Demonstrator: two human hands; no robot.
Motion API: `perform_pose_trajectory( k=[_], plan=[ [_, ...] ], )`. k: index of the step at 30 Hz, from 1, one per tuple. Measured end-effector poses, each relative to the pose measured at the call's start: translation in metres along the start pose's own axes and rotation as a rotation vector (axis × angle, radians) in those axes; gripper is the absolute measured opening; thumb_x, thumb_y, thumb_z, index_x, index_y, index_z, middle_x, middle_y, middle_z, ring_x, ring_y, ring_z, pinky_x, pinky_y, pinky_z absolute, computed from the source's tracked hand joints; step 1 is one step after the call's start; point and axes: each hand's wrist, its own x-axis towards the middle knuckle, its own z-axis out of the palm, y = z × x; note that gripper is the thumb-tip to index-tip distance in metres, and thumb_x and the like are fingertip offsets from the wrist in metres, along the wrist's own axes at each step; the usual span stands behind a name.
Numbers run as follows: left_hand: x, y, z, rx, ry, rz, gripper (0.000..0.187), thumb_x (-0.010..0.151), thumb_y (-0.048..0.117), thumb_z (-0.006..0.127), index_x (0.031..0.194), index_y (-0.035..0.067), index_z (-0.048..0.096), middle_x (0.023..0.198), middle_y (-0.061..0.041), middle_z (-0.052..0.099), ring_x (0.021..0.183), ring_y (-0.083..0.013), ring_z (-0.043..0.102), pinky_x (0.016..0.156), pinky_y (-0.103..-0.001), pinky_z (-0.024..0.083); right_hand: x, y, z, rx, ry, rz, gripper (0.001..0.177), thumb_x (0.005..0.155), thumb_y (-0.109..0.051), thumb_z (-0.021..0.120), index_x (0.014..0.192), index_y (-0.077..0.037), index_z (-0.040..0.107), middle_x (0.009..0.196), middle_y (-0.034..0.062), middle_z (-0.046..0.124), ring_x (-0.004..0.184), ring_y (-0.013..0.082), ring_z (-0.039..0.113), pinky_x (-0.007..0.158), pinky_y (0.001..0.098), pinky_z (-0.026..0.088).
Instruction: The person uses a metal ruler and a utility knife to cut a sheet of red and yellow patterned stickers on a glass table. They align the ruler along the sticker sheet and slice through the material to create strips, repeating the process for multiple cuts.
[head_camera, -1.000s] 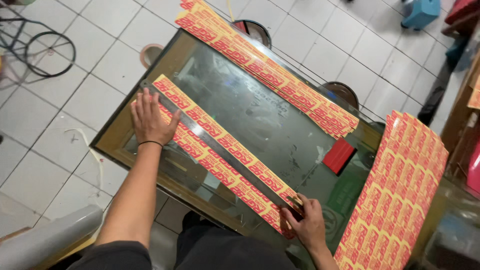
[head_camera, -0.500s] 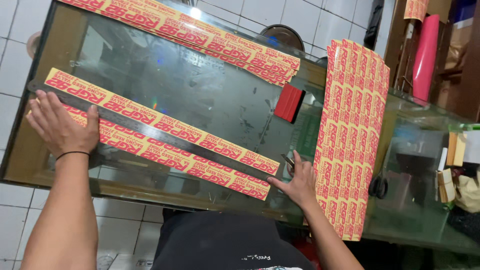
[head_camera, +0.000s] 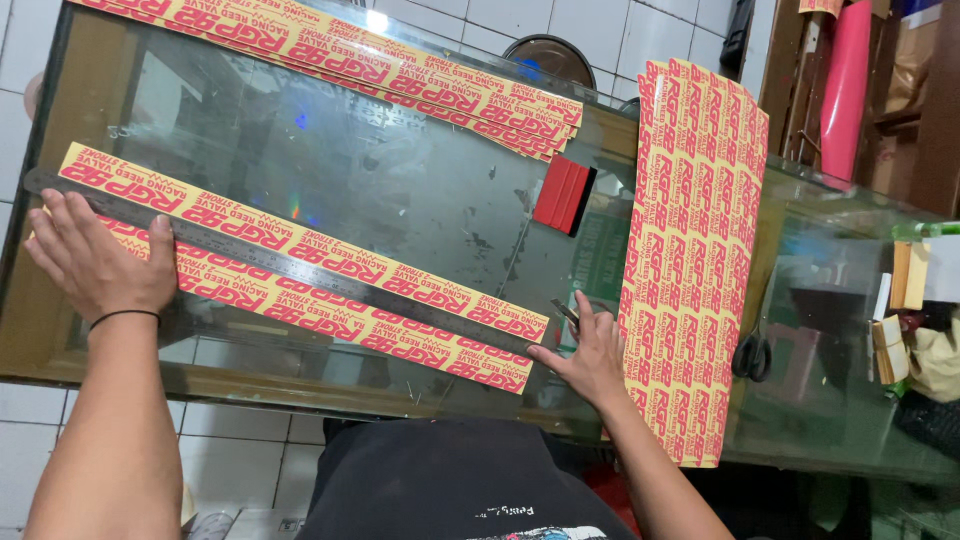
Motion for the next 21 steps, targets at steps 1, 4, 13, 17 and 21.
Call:
perform_pose_trajectory(
  k=[1,4,13,17,21],
  plan=[
    [0.0,0.001,0.0,0.0,0.0,0.0,0.082,0.111,0.046,0.059,0.152,-0.023,0.04,0.157,-0.046,0.039,0.139,-0.0656,0.032,0.11,-0.072,0.017,0.0,0.001,0.0,0.0,0.0,0.0,0.123,0.069,-0.086,0.068,0.165,-0.022,0.026,0.108,0.0087,0.047,0.094,0.0269,0.051,0.081,0.0407,0.043],
    [0.0,0.0,0.0,0.006,0.007,0.016,0.08,0.111,0.042,0.061,0.151,-0.024,0.041,0.156,-0.046,0.039,0.139,-0.0649,0.032,0.109,-0.073,0.018,0.0,0.001,0.001,0.013,0.015,-0.012,0.122,0.069,-0.085,0.069,0.165,-0.023,0.026,0.106,0.0082,0.046,0.092,0.0253,0.049,0.081,0.0403,0.044],
    [-0.004,-0.016,0.02,0.129,0.129,0.026,0.082,0.107,0.048,0.063,0.151,-0.019,0.047,0.156,-0.04,0.043,0.138,-0.0618,0.04,0.112,-0.07,0.025,0.0,0.002,0.001,0.012,0.002,-0.002,0.124,0.064,-0.087,0.068,0.165,-0.027,0.027,0.108,0.0111,0.049,0.096,0.0299,0.052,0.079,0.0441,0.046],
    [0.0,-0.015,0.012,0.143,0.016,-0.123,0.089,0.101,0.057,0.051,0.157,-0.012,0.039,0.163,-0.032,0.035,0.149,-0.0506,0.033,0.12,-0.062,0.019,0.002,-0.012,-0.006,0.044,0.0,0.061,0.126,0.057,-0.081,0.075,0.163,-0.027,0.032,0.115,0.019,0.057,0.112,0.0396,0.059,0.093,0.0543,0.049],
    [0.002,-0.012,0.013,0.088,-0.071,-0.193,0.089,0.1,0.059,0.042,0.16,-0.005,0.032,0.168,-0.024,0.028,0.155,-0.0408,0.024,0.124,-0.059,0.015,0.001,-0.014,-0.01,-0.006,-0.06,0.116,0.128,0.058,-0.082,0.07,0.165,-0.026,0.028,0.12,0.0194,0.055,0.111,0.0408,0.057,0.091,0.0523,0.049]
  ],
)
